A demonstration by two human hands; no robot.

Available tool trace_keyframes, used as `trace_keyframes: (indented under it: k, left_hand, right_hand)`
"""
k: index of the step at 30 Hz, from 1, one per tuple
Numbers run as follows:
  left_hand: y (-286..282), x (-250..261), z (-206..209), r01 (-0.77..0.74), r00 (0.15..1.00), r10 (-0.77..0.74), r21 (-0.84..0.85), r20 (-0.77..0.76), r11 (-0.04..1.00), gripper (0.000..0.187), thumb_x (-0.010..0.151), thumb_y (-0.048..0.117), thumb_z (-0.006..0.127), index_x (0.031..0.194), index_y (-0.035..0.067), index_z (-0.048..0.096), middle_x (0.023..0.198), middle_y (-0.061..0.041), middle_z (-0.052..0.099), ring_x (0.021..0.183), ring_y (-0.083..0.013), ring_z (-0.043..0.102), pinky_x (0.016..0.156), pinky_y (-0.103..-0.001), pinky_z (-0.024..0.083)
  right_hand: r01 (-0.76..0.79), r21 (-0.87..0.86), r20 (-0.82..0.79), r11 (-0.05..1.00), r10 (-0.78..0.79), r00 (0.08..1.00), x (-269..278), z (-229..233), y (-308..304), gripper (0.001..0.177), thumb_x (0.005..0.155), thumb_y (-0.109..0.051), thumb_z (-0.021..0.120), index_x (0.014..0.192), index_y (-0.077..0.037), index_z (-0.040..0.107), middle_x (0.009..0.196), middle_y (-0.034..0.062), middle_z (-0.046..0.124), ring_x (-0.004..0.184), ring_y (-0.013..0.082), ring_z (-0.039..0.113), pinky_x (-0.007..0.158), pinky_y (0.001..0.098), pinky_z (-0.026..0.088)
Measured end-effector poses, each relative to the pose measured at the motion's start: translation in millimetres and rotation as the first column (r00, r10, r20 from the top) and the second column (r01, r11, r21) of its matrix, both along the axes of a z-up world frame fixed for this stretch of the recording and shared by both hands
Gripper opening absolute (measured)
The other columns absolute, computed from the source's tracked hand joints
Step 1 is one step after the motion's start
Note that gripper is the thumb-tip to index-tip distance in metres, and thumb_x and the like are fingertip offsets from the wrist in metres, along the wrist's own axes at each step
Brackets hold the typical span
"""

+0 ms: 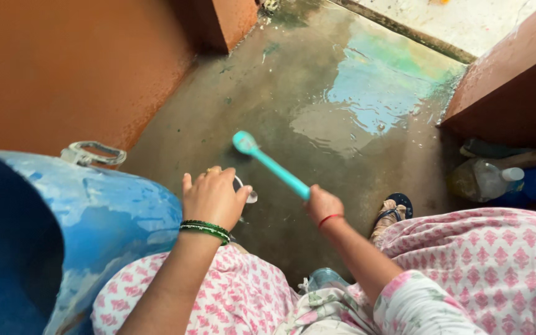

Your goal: The person pours liquid from a blue bottle into a white mug, then adds liquid from a yellow bottle into the same mug. They pour the mixture onto the floor and scrub the floor with a long-handled brush, repeatedly adding water from the mug to the scrubbed area.

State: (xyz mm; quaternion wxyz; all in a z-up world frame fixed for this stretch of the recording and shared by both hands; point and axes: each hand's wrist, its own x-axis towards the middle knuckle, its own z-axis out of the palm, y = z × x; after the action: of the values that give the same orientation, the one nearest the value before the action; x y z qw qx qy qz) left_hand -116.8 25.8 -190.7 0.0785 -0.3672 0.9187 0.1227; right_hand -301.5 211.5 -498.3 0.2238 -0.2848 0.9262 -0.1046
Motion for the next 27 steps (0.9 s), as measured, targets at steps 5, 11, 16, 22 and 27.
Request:
trace_keyframes:
  k: [5,11,16,22,27]
  left_hand:
    - [-22,22,-22,-0.114,0.980,0.128,-0.094,0.152,0.989,0.047,0.083,0.050,0.074,0.114,0.014,0.072,0.123,-0.014,0.066,0.119,-0.0331,0.062,0.114,-0.064,0.028]
    - [-51,2,-67,-0.141,0.988,0.129,0.152,0.089,0.978,0.051,0.085,0.055,0.070,0.120,0.018,0.071,0.131,-0.014,0.064,0.127,-0.0345,0.058,0.116,-0.066,0.026]
    - [-51,-14,-80,-0.144,0.982,0.110,0.227,0.153,0.963,0.051,0.085,0.054,0.072,0.118,0.015,0.072,0.133,-0.015,0.064,0.127,-0.0355,0.059,0.118,-0.065,0.027]
    - [-53,-7,-72,-0.156,0.981,0.127,0.205,0.149,0.966,0.049,0.087,0.052,0.072,0.117,0.014,0.072,0.128,-0.013,0.066,0.125,-0.0333,0.060,0.119,-0.063,0.026]
    - [-58,-2,-69,-0.178,0.976,0.164,0.091,0.145,0.980,0.048,0.085,0.050,0.074,0.117,0.014,0.072,0.129,-0.015,0.063,0.124,-0.0348,0.059,0.117,-0.064,0.025]
  right_hand:
    - [0.528,0.007,0.043,0.849,-0.528,0.848,-109,24,64,0.033,0.084,-0.035,0.078,0.102,-0.007,0.078,0.097,0.0219,0.077,0.090,0.0376,0.075,0.076,0.0497,0.057]
    - [0.607,-0.017,0.015,0.795,-0.606,0.795,-98,46,11,0.044,0.083,-0.042,0.081,0.101,-0.002,0.076,0.098,0.0239,0.075,0.091,0.0410,0.074,0.077,0.0509,0.057]
    - [-0.056,-0.001,-0.007,0.998,0.056,0.998,37,21,-107,0.028,0.090,-0.031,0.069,0.101,-0.006,0.065,0.093,0.0191,0.075,0.088,0.0390,0.074,0.074,0.0518,0.058]
    - [-0.041,0.042,-0.110,0.998,0.046,0.993,-25,19,-129,0.024,0.096,-0.029,0.064,0.102,-0.006,0.069,0.093,0.0200,0.076,0.085,0.0379,0.076,0.072,0.0498,0.060]
    - [0.428,-0.071,-0.100,0.901,-0.434,0.896,-94,24,-126,0.031,0.089,-0.030,0.072,0.103,-0.003,0.072,0.098,0.0241,0.074,0.093,0.0415,0.073,0.077,0.0517,0.058]
